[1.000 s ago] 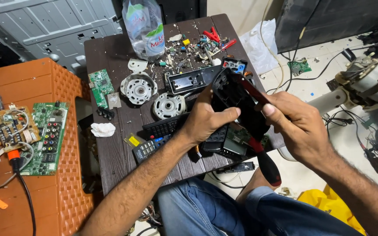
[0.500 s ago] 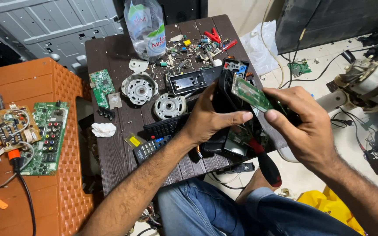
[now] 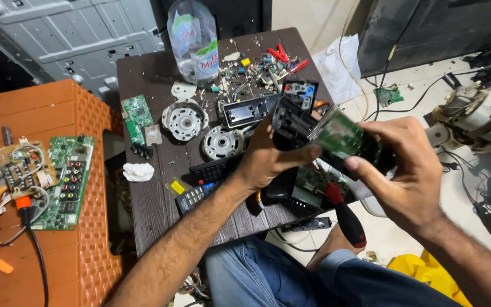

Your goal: The person is disassembling a television remote control, removing the internal circuit board, and then reassembling the plastic housing components.

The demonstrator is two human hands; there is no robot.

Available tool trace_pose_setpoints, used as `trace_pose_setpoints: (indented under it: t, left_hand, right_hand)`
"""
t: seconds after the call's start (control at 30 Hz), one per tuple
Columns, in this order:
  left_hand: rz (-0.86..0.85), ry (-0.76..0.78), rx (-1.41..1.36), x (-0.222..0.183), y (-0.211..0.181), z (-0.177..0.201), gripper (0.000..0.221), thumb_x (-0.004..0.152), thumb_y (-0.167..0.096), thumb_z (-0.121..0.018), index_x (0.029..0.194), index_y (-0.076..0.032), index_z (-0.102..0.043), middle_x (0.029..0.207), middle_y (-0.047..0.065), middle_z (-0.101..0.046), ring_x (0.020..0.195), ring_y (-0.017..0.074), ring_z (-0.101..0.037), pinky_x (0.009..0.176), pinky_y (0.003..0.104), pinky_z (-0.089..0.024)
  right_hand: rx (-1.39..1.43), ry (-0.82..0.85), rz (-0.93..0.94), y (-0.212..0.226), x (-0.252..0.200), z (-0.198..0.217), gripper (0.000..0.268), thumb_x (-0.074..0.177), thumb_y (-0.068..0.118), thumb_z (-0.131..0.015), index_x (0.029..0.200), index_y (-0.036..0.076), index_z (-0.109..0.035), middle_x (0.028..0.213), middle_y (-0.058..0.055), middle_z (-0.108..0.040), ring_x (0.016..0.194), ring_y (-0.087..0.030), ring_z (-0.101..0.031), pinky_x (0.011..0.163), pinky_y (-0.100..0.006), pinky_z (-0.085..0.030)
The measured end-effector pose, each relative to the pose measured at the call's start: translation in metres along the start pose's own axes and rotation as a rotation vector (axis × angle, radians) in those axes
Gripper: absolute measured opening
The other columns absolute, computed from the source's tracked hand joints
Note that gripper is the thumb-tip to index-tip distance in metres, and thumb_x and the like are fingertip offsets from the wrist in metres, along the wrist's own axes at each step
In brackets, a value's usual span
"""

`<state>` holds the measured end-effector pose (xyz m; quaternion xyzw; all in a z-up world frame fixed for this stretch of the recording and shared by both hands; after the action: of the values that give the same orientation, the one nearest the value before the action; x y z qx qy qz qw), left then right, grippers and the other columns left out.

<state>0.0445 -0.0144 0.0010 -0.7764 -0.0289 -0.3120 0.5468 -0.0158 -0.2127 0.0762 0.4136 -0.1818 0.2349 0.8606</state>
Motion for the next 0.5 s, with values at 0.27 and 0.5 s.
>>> trace_pose_setpoints:
  t: [0.27, 0.5]
  left_hand:
    - [0.144, 0.035, -0.156, 0.001, -0.034, -0.008, 0.038, 0.085, -0.014, -0.077, 0.120, -0.008, -0.063, 0.098, 0.001, -0.071, 0.081, 0.0118, -0.067, 0.080, 0.028, -0.058]
    - [0.212, -0.016, -0.194, 0.000, -0.012, -0.002, 0.055, 0.089, -0.025, -0.071, 0.139, -0.008, -0.055, 0.114, 0.005, -0.074, 0.094, 0.0117, -0.067, 0.091, 0.031, -0.058]
  right_hand:
    - [0.762, 0.155, -0.483, -0.040, -0.005, -0.005, 0.056, 0.086, 0.010, -0.066, 0.139, -0.002, -0.056, 0.098, -0.010, -0.061, 0.081, -0.015, -0.056, 0.069, -0.027, -0.044]
    - [1.093, 0.270, -0.572, -0.039, -0.006, -0.008, 0.046, 0.108, 0.031, -0.045, 0.115, -0.012, -0.061, 0.074, -0.019, -0.066, 0.056, -0.023, -0.063, 0.051, -0.033, -0.052]
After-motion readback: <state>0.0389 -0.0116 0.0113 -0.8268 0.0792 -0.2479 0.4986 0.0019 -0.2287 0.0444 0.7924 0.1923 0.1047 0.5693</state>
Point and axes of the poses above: each hand's wrist, its own x-axis towards the middle knuckle, its own z-axis out of the back of the hand, y = z × x, the point moved 4 cm from there along x, towards the middle knuckle
